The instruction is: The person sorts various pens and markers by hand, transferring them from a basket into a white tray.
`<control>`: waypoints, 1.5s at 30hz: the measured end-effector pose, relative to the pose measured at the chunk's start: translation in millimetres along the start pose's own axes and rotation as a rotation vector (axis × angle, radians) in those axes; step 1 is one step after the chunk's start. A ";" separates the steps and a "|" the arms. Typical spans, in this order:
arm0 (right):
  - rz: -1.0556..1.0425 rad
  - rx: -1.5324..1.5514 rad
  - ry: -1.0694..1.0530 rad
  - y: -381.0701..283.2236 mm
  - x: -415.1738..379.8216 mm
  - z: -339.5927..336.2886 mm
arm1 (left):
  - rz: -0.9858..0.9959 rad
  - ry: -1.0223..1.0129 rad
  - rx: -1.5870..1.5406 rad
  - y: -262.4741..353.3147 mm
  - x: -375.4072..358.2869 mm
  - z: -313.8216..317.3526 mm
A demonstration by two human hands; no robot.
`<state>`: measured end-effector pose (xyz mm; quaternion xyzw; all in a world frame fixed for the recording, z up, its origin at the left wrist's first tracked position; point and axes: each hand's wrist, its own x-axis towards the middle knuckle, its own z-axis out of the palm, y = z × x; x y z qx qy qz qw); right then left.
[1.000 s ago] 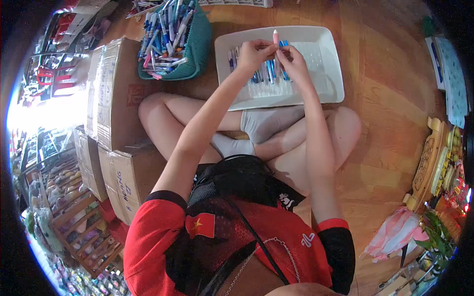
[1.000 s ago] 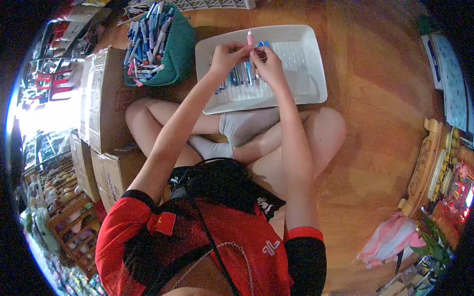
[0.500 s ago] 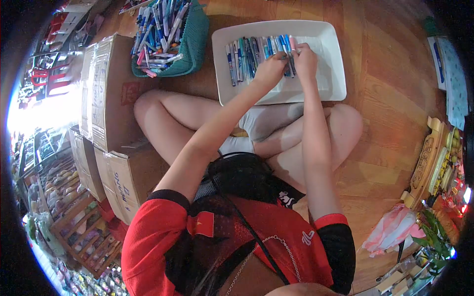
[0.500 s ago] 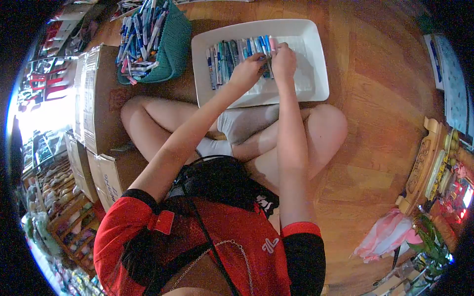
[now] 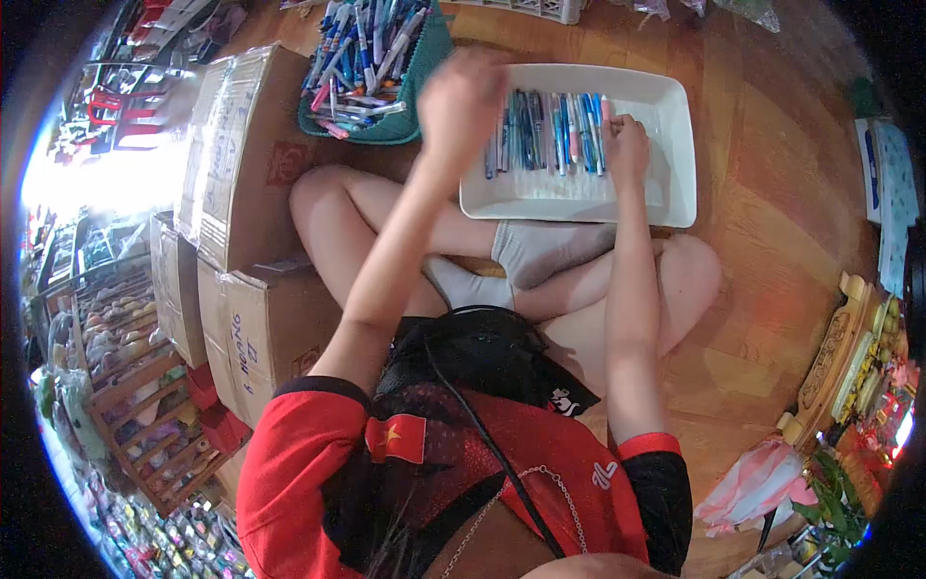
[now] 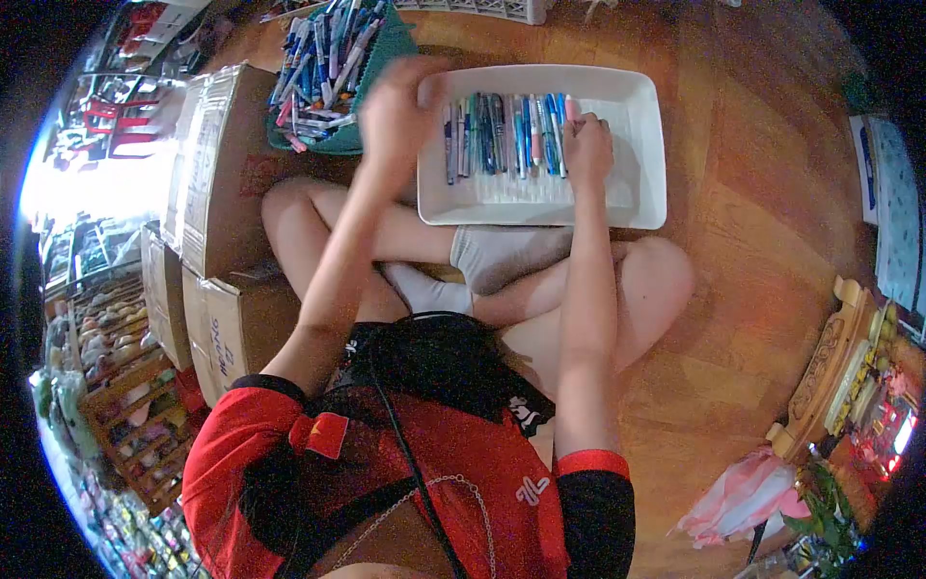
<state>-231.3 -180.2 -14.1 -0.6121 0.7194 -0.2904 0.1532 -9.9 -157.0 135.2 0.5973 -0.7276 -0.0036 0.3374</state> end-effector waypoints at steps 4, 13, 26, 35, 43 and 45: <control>0.071 -0.045 -0.036 1.4 5.3 6.9 | -0.128 0.167 0.303 -71.4 21.0 -48.2; 0.023 0.042 0.135 -19.4 1.7 -22.0 | -0.341 -0.057 0.466 -112.5 48.9 -45.4; -0.085 0.500 -0.003 -42.0 0.0 -41.5 | -0.434 -0.116 0.016 -10.2 -10.2 -110.1; -0.047 0.876 -0.366 -58.9 -29.1 -42.0 | -0.154 -0.419 -0.229 53.9 -27.8 18.3; 0.048 0.139 -0.083 5.3 7.0 -30.9 | 0.286 -0.488 -0.215 33.1 -57.9 142.7; -0.025 -0.064 -0.060 23.5 7.2 -12.9 | 0.343 -0.608 -0.123 30.4 -64.7 150.6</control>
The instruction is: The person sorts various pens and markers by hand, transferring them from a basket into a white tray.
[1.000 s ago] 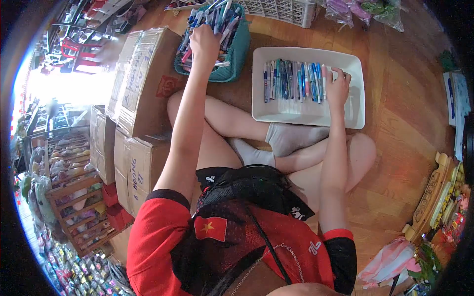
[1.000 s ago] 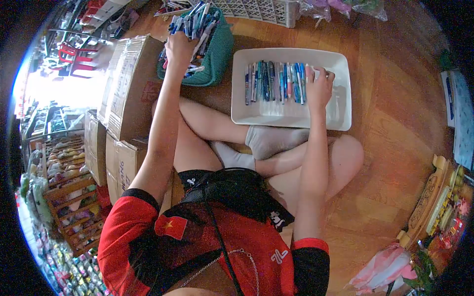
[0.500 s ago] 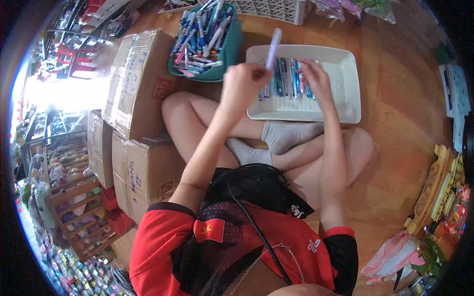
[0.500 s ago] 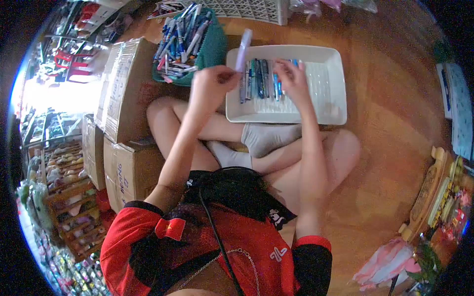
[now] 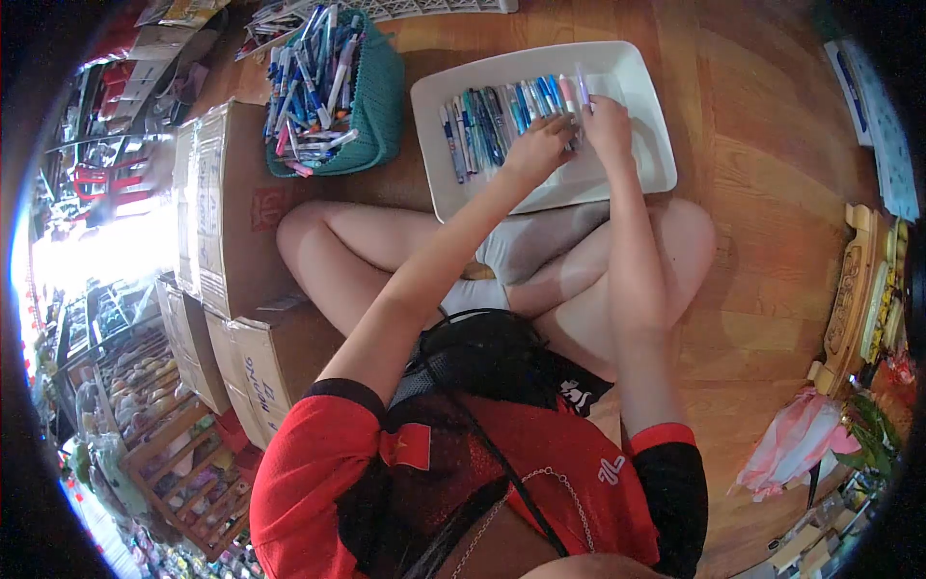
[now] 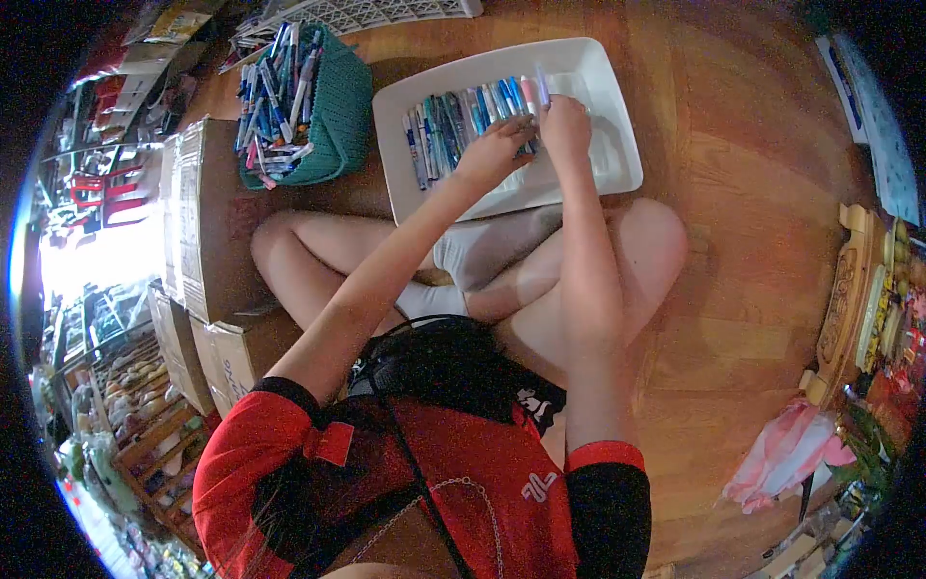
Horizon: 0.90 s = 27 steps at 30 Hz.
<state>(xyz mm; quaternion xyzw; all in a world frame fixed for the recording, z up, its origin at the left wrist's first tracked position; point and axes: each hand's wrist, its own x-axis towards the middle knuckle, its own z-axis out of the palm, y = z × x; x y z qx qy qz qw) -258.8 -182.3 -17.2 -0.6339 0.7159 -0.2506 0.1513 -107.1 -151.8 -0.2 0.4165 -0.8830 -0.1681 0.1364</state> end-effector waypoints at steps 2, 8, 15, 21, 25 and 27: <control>0.007 -0.023 -0.027 1.1 -2.8 8.1 | 0.048 0.058 0.083 -4.3 -3.7 13.1; 0.063 -0.044 -0.077 -9.0 -5.1 10.5 | -0.020 0.020 -0.032 2.3 -11.9 -3.5; 0.114 -0.013 -0.050 -13.6 -8.1 2.0 | 0.005 0.295 -0.261 12.7 -49.2 -70.6; 0.103 -0.017 -0.010 2.7 -0.5 15.8 | -0.206 0.663 -0.032 -21.0 -92.6 -182.9; 0.198 0.000 -0.142 -10.2 0.4 -0.7 | -0.473 0.706 0.209 -60.7 -103.6 -227.5; 0.197 -0.012 -0.133 -11.7 -1.5 -2.9 | -0.500 0.611 0.383 -86.4 -94.3 -235.1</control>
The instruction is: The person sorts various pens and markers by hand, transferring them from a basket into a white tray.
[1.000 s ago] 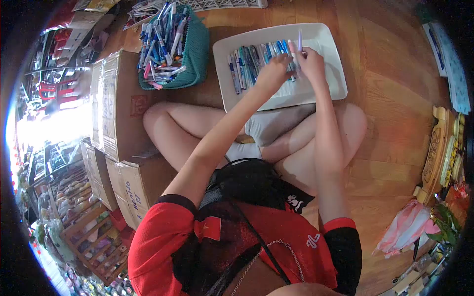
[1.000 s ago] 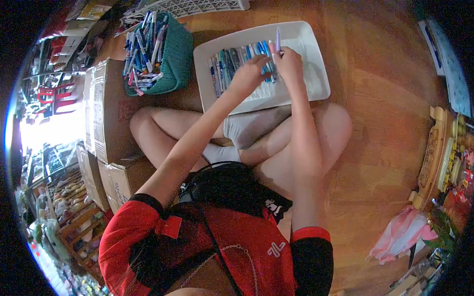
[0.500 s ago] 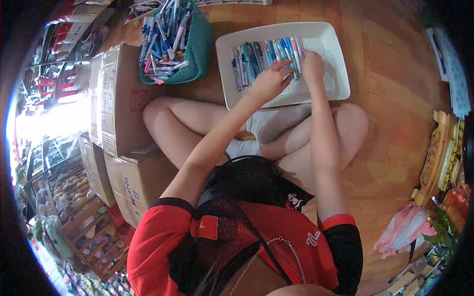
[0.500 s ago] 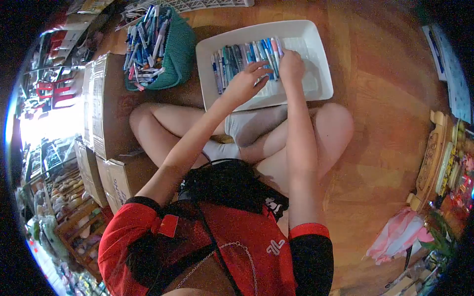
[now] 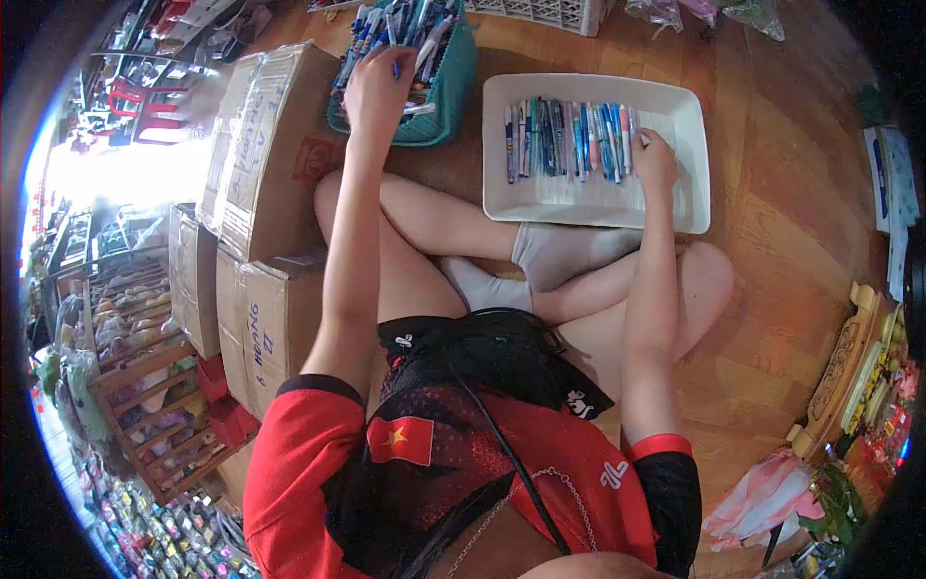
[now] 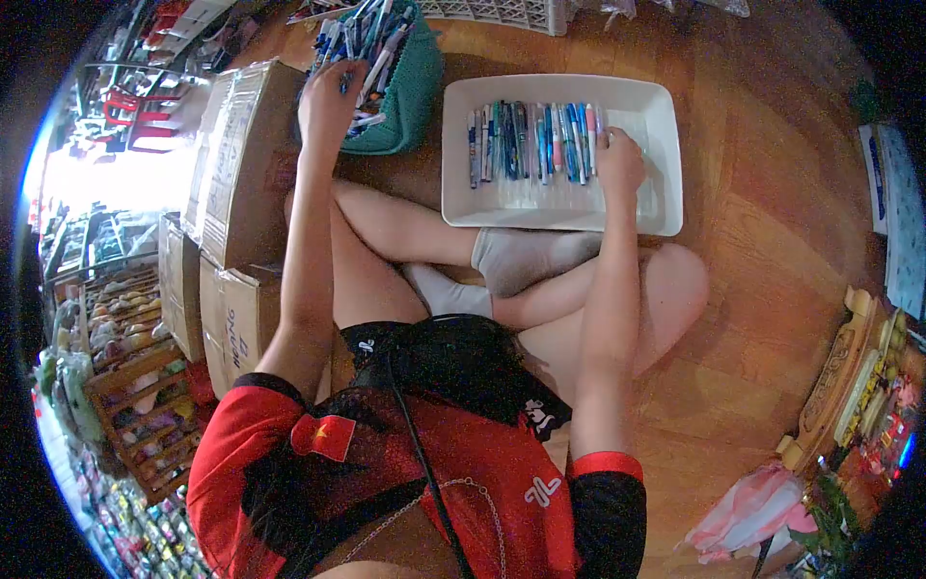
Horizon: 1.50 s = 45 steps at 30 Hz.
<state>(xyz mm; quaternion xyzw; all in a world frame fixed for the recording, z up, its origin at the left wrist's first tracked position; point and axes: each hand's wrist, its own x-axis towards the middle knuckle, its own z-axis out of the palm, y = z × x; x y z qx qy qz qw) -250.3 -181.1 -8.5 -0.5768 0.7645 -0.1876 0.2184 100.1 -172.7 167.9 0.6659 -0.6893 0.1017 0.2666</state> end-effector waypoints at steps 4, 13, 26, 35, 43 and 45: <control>-0.027 -0.018 0.053 -3.6 -1.1 -4.8 | -0.014 -0.156 0.167 -14.4 25.7 33.5; -0.115 0.096 0.017 -40.1 -11.4 -70.1 | 0.001 -0.143 0.230 -1.6 32.2 29.4; -0.304 0.976 -0.283 -7.6 -4.5 -54.7 | 0.067 -0.510 -0.756 154.4 -17.4 78.7; -0.084 0.554 -0.103 7.7 6.5 -30.9 | 0.179 -0.587 -0.668 190.4 -69.9 160.2; -0.138 0.124 0.143 30.4 35.5 2.4 | 0.501 -0.656 -0.393 175.7 -122.6 194.6; -0.161 0.095 0.149 38.6 40.2 13.3 | 0.514 -0.654 -0.372 175.9 -121.3 191.7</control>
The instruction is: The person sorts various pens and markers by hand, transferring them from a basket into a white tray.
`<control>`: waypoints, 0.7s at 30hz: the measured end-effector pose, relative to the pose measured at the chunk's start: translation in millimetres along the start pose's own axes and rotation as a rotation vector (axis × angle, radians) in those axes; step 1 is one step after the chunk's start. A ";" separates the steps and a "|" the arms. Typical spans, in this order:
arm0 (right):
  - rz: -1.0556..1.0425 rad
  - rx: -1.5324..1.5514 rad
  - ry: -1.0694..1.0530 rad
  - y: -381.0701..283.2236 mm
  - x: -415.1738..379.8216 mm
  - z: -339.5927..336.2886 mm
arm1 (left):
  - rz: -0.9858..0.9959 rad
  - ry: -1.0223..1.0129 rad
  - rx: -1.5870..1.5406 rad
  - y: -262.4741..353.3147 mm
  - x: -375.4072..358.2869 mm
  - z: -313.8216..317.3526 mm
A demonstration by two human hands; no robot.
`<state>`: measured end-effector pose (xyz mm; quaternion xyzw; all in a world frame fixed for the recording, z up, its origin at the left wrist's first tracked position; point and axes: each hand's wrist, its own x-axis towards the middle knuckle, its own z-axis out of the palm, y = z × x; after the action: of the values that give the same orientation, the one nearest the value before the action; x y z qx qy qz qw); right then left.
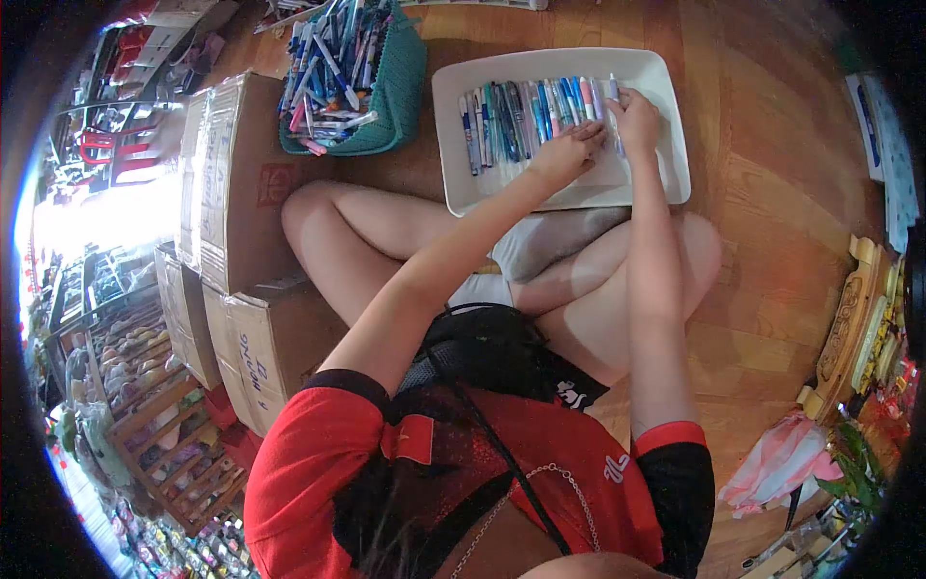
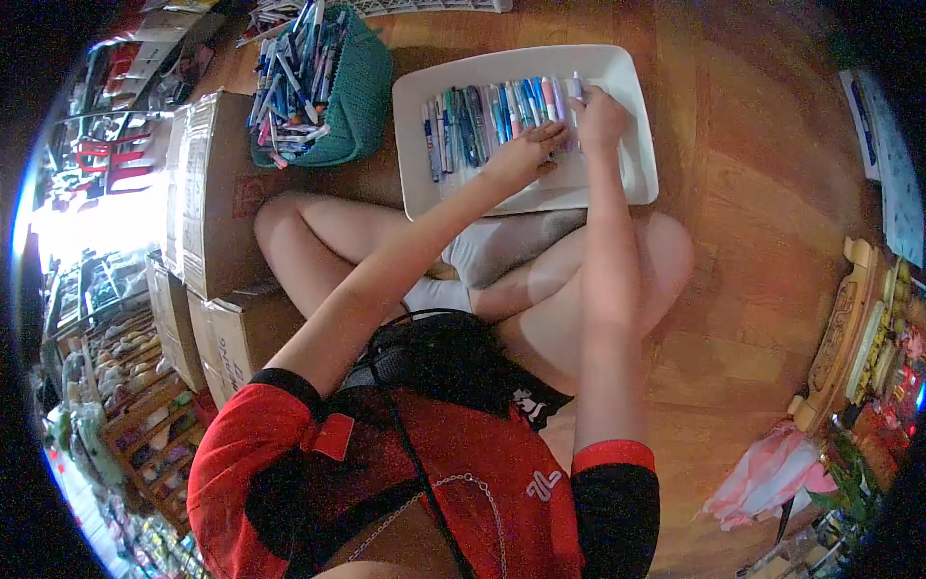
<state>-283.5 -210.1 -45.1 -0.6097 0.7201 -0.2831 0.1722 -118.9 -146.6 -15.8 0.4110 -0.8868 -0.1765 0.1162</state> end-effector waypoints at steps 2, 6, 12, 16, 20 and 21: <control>-0.006 -0.013 -0.005 -9.7 -1.2 -2.6 | 0.047 0.038 -0.040 -6.6 0.3 7.0; 0.007 0.181 -0.051 -19.0 -4.0 -6.3 | -0.005 0.011 -0.091 -5.6 0.4 8.3; 0.044 0.202 -0.048 -12.4 -2.5 -3.6 | 0.037 0.029 -0.034 -7.5 1.5 10.0; 0.053 0.185 -0.094 -16.9 -7.8 -11.0 | 0.087 0.172 -0.028 -1.4 -5.9 -16.7; 0.013 0.229 -0.103 -14.3 -4.8 -7.6 | 0.037 0.460 -0.093 10.6 -33.3 -138.0; 0.007 0.211 -0.089 -13.4 -4.0 -5.3 | -0.036 0.531 -0.010 6.0 -42.6 -166.2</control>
<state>-275.4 -206.5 -33.1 -0.5976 0.6802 -0.3292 0.2682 -37.6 -146.4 135.5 0.4580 -0.8169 -0.0689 0.3438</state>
